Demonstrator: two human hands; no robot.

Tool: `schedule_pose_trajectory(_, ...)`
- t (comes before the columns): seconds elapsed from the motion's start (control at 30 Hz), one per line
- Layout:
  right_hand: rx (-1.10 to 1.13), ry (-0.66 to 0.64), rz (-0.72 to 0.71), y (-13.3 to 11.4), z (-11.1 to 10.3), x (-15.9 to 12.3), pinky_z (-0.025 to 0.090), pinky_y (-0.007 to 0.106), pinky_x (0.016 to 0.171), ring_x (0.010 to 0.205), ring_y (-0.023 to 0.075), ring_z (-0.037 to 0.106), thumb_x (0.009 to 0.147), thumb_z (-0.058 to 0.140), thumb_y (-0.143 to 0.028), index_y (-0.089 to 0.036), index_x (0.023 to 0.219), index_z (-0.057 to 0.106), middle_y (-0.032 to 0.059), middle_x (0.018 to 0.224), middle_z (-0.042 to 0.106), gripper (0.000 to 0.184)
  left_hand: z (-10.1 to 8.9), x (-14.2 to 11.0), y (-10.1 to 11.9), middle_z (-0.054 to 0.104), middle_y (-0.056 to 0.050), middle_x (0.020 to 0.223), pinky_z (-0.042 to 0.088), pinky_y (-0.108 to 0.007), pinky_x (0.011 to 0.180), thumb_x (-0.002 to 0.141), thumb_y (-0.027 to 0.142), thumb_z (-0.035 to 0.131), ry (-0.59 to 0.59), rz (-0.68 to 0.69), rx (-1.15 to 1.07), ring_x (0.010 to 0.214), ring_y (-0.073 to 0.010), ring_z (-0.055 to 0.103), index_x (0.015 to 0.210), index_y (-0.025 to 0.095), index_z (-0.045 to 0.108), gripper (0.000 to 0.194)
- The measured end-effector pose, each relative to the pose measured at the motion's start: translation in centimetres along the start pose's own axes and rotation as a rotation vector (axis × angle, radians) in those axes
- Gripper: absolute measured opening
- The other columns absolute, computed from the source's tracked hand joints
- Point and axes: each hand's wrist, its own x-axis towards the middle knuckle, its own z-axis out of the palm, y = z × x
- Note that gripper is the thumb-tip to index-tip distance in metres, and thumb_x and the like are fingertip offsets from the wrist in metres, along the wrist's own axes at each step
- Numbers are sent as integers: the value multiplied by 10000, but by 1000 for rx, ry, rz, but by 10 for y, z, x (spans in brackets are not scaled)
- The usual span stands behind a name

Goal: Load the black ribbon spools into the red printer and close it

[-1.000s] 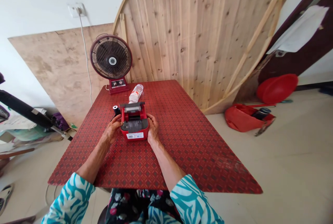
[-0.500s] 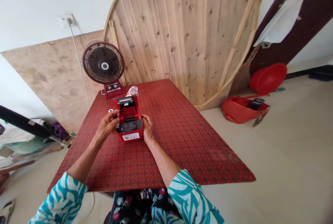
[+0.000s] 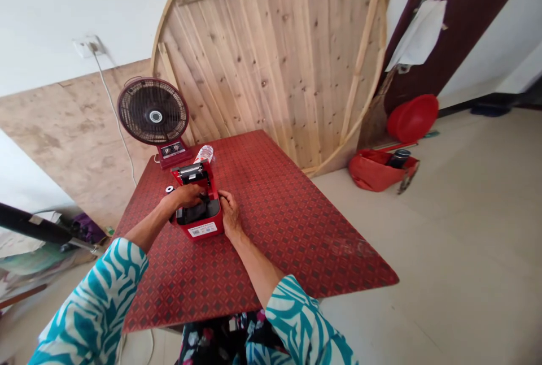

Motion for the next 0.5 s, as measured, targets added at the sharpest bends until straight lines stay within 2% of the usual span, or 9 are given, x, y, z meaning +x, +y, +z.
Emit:
schedule_pose_trajectory(0.1, -7, -14, -4, 1, -3, 0, 409, 362, 1009, 1092, 208, 567, 790, 513, -432, -214, 992, 702, 44, 1073, 675, 352, -1, -2, 5, 652, -13, 581, 377, -234, 561, 446, 26, 674, -28, -3, 15, 534, -171, 542, 556, 241, 693, 243)
schedule_pose_trajectory(0.2, -14, -31, 5, 3, -6, 1, 408, 368, 1008, 1098, 212, 566, 801, 512, -431, -205, 1008, 698, 49, 1077, 676, 359, -1, -8, 16, 659, -26, 626, 406, -263, 641, 461, 5, 683, -13, -4, 38, 584, -188, 555, 612, 234, 718, 276)
schedule_pose_trajectory(0.37, 9, -33, 6, 4, -10, 2, 445, 354, 946, 1064, 215, 578, 793, 545, -426, -210, 1013, 708, 44, 1053, 691, 349, -9, -39, 31, 697, -35, 809, 442, -280, 759, 530, 77, 731, 183, 69, 115, 778, -224, 619, 774, 241, 735, 293)
schedule_pose_trajectory(0.43, 16, -35, 6, 5, -11, 1, 463, 343, 907, 1045, 215, 586, 798, 557, -424, -217, 1021, 708, 38, 1027, 697, 340, -20, -57, 29, 706, -28, 854, 458, -282, 782, 576, 162, 758, 268, 82, 76, 821, -219, 629, 853, 238, 729, 288)
schedule_pose_trajectory(0.5, 16, -37, 11, 7, -13, 1, 476, 335, 871, 1017, 214, 595, 799, 568, -424, -218, 1026, 707, 35, 996, 700, 336, -36, -76, 17, 711, -26, 883, 472, -288, 774, 626, 272, 765, 363, 60, -6, 812, -204, 634, 919, 217, 707, 304)
